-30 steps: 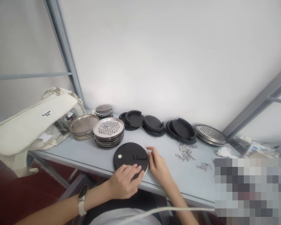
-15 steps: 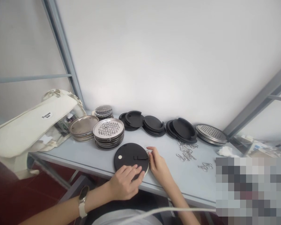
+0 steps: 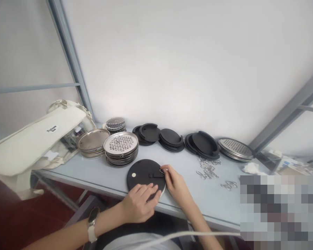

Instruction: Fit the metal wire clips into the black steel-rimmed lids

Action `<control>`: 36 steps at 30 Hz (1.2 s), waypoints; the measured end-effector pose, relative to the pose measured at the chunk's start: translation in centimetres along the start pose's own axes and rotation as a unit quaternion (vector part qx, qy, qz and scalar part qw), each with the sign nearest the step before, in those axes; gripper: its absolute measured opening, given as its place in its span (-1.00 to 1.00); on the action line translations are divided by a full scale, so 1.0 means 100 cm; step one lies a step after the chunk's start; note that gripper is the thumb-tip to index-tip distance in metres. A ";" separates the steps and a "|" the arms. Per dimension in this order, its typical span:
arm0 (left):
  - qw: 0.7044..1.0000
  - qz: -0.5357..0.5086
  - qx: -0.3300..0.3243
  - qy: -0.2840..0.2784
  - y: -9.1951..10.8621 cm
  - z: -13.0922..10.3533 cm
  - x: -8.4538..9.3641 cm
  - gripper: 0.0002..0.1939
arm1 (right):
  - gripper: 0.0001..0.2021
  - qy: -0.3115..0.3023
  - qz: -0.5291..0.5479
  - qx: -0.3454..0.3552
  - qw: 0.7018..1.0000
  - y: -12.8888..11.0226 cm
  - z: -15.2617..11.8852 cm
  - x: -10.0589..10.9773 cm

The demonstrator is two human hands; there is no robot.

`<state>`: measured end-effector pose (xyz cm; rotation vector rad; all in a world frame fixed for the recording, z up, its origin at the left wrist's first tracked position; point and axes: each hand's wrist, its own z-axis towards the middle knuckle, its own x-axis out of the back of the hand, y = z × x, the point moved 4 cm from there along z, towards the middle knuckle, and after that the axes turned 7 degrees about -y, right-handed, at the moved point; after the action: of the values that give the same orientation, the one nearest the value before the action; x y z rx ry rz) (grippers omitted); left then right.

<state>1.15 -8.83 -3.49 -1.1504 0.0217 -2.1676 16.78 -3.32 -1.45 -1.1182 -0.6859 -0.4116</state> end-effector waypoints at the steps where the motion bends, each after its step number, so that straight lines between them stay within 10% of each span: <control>1: 1.000 -0.001 -0.001 -0.001 0.000 0.000 0.000 -0.65 | -0.75 0.002 0.000 -0.006 1.000 0.001 0.000 0.000; 36: 1.000 0.001 -0.001 0.010 -0.001 0.001 0.000 -0.66 | -0.75 0.005 0.038 -0.056 0.998 0.008 -0.002 0.001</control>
<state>1.16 -8.75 -3.42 -1.1281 0.0344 -2.1777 17.40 -3.19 -2.03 -1.2426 -0.6163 -0.3941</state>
